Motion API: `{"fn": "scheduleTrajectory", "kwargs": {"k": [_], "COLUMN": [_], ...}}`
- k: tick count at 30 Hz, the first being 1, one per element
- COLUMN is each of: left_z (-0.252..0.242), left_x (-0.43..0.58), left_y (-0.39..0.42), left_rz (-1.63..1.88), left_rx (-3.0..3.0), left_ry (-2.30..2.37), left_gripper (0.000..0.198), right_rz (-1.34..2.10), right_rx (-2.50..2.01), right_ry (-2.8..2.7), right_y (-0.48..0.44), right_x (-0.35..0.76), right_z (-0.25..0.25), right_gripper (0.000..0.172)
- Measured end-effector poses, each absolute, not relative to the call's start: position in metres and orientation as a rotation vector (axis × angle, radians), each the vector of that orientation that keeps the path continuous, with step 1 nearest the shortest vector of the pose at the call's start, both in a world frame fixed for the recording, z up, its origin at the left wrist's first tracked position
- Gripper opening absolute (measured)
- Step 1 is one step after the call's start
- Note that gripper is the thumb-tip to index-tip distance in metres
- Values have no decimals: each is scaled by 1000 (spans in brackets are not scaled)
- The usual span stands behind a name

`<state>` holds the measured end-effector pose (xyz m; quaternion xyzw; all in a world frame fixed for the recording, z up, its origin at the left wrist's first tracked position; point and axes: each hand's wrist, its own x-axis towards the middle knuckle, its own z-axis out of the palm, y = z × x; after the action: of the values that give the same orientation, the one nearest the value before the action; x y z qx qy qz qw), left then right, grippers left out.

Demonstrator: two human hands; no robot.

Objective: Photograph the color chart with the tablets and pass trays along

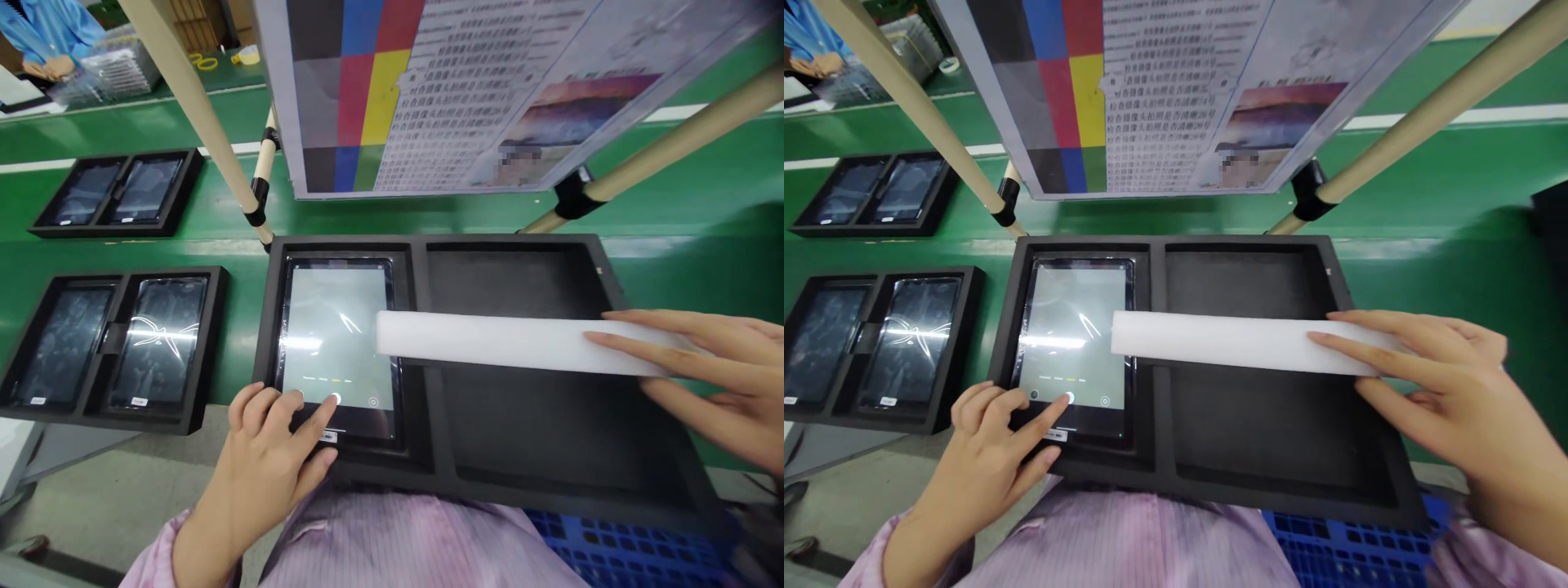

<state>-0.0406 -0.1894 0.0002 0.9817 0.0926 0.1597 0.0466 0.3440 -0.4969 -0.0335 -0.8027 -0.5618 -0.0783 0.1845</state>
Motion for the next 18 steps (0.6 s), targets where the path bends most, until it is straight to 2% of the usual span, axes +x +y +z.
{"fn": "scheduleTrajectory", "kwargs": {"k": [2, 7, 16, 18], "left_z": [0, 6, 4, 5], "left_x": [-47, -70, -52, -45], "left_y": [-184, -165, -176, -185], "left_rz": [533, 908, 721, 679], "left_rx": [2946, 2786, 2864, 2808], "left_ry": [322, 433, 282, 325], "left_gripper": [34, 39, 24, 22], "right_rz": [-223, -190, -176, -161], "right_rx": [-2262, -2277, -2274, -2416], "right_ry": [-1605, -1617, -1603, -1524], "right_y": [-498, -501, -496, -503], "right_x": [345, 345, 345, 340], "right_z": [-34, -36, -30, -33], "right_gripper": [33, 36, 31, 34]}}
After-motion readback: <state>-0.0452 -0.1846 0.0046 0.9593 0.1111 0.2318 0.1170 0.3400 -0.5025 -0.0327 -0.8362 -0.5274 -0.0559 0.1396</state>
